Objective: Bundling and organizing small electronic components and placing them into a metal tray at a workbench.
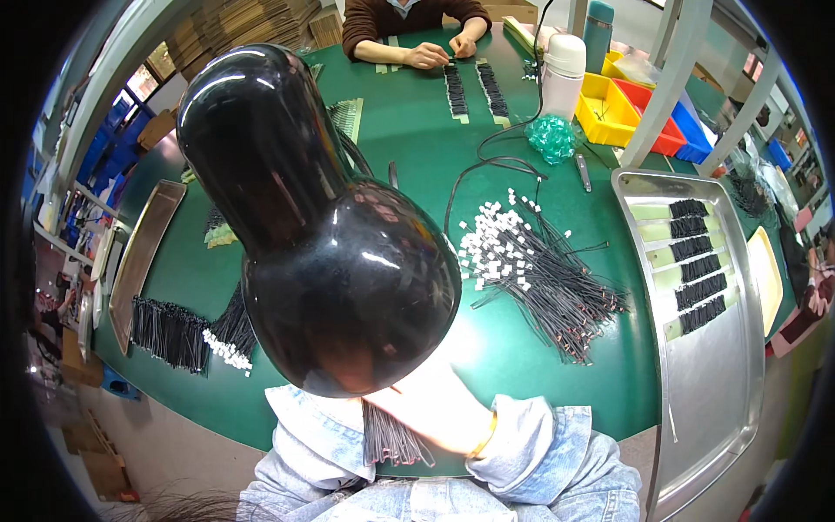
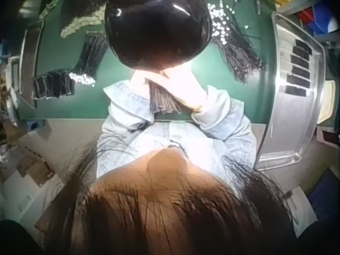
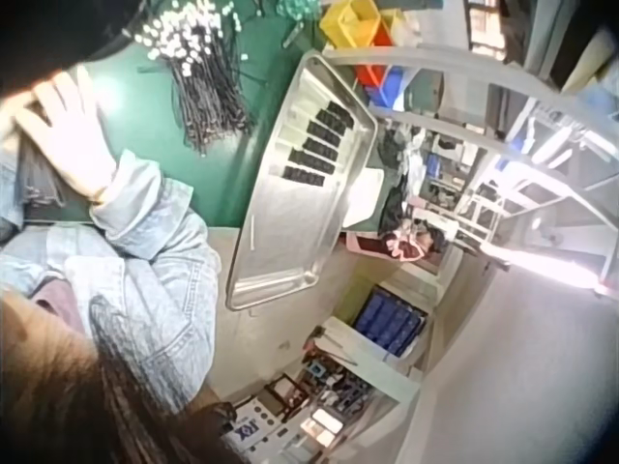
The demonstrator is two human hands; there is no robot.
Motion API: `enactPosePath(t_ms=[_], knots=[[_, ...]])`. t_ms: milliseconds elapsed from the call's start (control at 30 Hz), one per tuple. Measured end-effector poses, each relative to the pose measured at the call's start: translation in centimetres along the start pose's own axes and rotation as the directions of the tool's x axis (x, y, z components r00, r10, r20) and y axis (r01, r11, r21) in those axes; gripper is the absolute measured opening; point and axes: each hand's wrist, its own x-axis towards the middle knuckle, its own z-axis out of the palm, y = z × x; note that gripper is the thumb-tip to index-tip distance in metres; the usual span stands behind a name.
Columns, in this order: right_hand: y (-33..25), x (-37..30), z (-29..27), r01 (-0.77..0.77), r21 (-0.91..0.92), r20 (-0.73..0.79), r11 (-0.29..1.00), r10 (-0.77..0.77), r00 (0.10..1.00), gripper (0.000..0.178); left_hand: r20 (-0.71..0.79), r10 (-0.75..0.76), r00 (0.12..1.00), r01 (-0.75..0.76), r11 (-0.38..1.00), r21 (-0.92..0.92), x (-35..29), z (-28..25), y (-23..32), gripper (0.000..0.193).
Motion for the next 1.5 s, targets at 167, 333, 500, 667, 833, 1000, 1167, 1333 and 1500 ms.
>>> enactPosePath(t_ms=[167, 333, 500, 667, 833, 1000, 1167, 1333, 1500], knots=[[2.0, -0.6, -1.0, 0.222, -0.588, -0.078, 0.777, -0.328, 0.941, 0.029, -0.110, 0.101, 0.989, -0.092, 0.992, 0.083, 0.1, 3.0, 0.8, 0.032], [3.1, 0.0, -1.5, -0.009, 0.319, -0.207, 0.948, 0.079, 0.975, 0.032, -0.049, 0.053, 0.997, -0.057, 0.995, -0.076, 0.2, 6.6, 1.2, 0.034], [3.9, 0.0, -2.0, -0.054, 0.432, -0.163, 0.900, 0.137, 0.977, 0.027, -0.057, 0.056, 0.997, -0.053, 0.997, 0.052, -0.1, 6.7, 1.0, 0.031], [3.2, 0.0, -2.1, -0.138, 0.363, -0.221, 0.922, 0.229, 0.948, 0.023, -0.076, 0.067, 0.995, -0.050, 0.976, 0.211, -0.1, 6.5, 0.7, 0.028], [2.3, -0.3, -1.5, -0.038, 0.306, -0.420, 0.951, 0.171, 0.891, 0.019, -0.058, 0.072, 0.996, -0.046, 0.930, 0.366, -0.2, 6.7, 0.4, 0.026], [3.6, 0.0, -1.9, -0.024, 0.312, -0.392, 0.950, 0.152, 0.907, 0.020, -0.054, 0.088, 0.995, -0.047, 0.856, 0.514, 0.3, 6.5, 0.4, 0.024], [1.6, -0.1, -2.3, -0.024, 0.157, -0.367, 0.987, 0.080, 0.927, 0.018, -0.113, 0.063, 0.992, -0.006, 0.895, 0.445, 0.0, 6.8, 0.4, 0.025], [3.1, -0.1, -1.6, -0.008, 0.445, -0.343, 0.895, 0.179, 0.922, 0.010, -0.116, 0.017, 0.993, 0.030, 0.921, 0.389, -0.2, 5.7, -0.2, 0.022], [1.7, 0.2, -2.4, -0.117, 0.432, -0.214, 0.894, 0.228, 0.950, 0.015, -0.154, 0.034, 0.987, 0.031, 0.917, 0.398, -0.2, 5.9, -0.4, 0.022]])
